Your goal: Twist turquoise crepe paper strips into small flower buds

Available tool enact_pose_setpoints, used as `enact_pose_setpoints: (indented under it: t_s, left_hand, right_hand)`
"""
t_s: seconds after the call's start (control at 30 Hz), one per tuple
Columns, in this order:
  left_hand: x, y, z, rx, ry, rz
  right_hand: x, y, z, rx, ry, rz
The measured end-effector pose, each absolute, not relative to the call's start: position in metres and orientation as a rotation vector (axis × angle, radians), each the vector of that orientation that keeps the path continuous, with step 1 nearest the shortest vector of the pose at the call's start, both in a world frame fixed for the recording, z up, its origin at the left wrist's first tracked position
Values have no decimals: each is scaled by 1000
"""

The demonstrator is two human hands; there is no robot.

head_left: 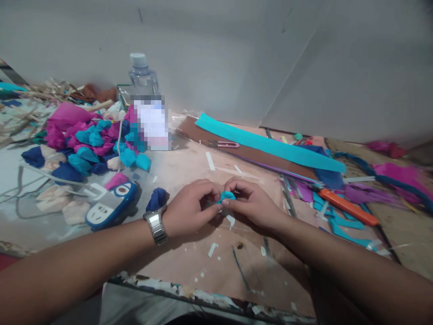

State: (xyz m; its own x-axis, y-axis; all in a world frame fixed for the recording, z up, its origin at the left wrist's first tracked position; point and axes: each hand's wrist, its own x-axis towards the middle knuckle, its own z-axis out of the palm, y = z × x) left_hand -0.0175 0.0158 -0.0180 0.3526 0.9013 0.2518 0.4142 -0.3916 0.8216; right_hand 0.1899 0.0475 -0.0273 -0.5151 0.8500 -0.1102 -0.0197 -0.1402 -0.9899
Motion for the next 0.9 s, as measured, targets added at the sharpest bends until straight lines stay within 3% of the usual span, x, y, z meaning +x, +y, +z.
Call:
enact_pose_setpoints:
  t_s: [0.43, 0.9]
  left_hand:
    - [-16, 17, -23, 1500, 1006, 955]
    - [-17, 19, -20, 1407, 1035, 909]
  right_hand:
    - [189, 48, -24, -1067, -1411, 1752]
    - [191, 48, -30, -1054, -1530, 1601]
